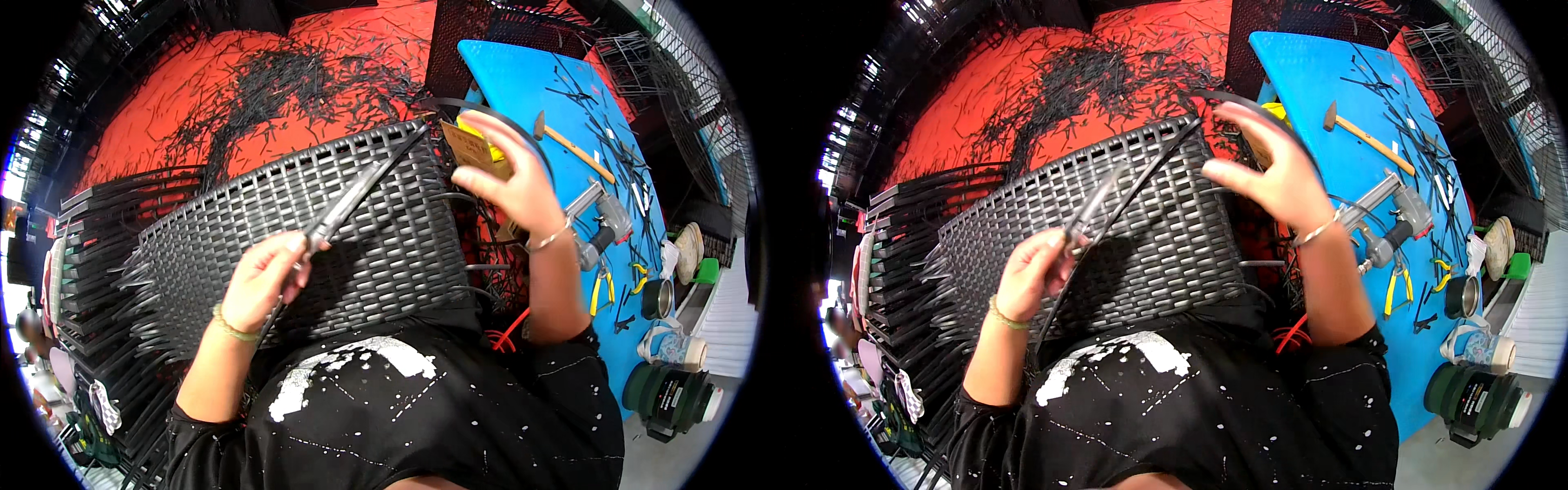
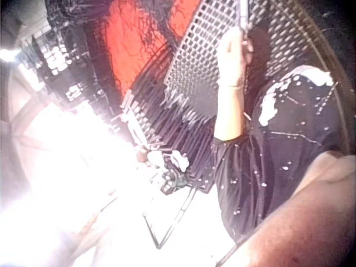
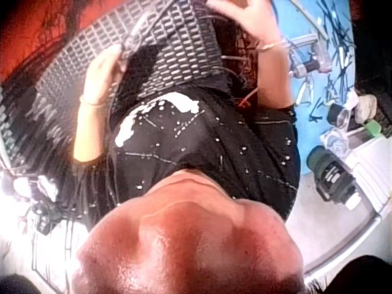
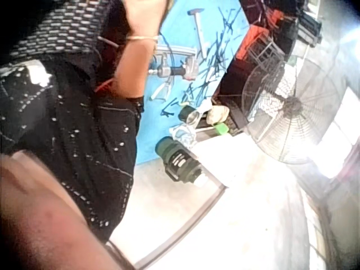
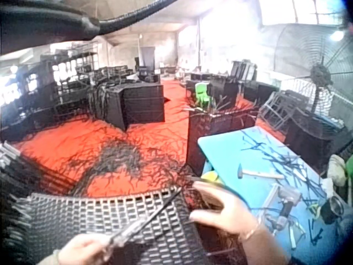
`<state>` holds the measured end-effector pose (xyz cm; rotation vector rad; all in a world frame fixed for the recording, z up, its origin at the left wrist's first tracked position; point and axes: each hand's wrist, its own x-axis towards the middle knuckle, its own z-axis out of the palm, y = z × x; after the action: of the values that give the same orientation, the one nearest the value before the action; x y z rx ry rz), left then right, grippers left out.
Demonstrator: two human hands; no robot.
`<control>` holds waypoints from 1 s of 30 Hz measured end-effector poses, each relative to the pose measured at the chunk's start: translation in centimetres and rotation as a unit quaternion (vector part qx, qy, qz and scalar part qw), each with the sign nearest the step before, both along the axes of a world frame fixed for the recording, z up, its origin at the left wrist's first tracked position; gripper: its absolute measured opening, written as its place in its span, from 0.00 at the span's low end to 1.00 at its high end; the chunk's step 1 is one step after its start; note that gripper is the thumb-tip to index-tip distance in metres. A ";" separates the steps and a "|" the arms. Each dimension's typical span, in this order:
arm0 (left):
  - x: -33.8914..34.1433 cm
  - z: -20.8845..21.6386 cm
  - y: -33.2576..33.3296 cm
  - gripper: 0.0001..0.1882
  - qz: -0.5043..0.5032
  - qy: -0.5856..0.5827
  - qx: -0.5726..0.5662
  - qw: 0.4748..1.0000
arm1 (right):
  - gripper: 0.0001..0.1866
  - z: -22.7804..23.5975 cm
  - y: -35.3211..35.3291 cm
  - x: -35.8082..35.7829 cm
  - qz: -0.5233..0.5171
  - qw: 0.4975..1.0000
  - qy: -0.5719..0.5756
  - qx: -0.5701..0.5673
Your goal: The person trims excess black wicker strands from the edges of a woven chair seat using a knife. They repeatedly cut protruding strands and pull them away, working along the perimeter of the seat. The person occasionally adjusts the seat's position to access different edges.
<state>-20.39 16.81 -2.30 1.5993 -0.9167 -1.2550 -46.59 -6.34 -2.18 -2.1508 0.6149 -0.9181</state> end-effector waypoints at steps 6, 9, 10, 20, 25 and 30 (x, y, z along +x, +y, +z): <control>1.8 -1.3 -1.4 0.17 0.057 -0.132 -0.087 0.986 | 0.40 -4.8 -6.5 5.0 -0.040 0.998 0.032 0.039; 1.6 -2.1 -4.1 0.12 0.047 -0.322 -0.192 0.926 | 0.31 -9.2 -8.7 8.7 0.014 0.992 -0.037 0.121; 1.4 -2.1 -5.0 0.11 0.044 -0.391 -0.224 0.892 | 0.29 -9.3 -8.6 9.7 0.023 0.982 -0.085 0.170; -0.4 -1.6 -9.4 0.15 -0.001 -0.478 -0.196 0.856 | 0.27 -9.7 -5.4 7.1 0.054 0.850 -0.234 0.469; 1.3 -3.1 -11.4 0.13 -0.034 -0.433 -0.175 0.883 | 0.28 -10.8 -5.6 6.7 0.089 0.850 -0.233 0.463; 3.0 -0.5 -14.0 0.13 -0.064 -0.469 -0.153 0.867 | 0.28 -10.0 -5.8 6.2 0.084 0.857 -0.196 0.470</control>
<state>-17.36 2.78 -2.82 1.8950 -1.7336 -0.2902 -40.41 -12.15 -12.18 -1.0772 0.5006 -0.7071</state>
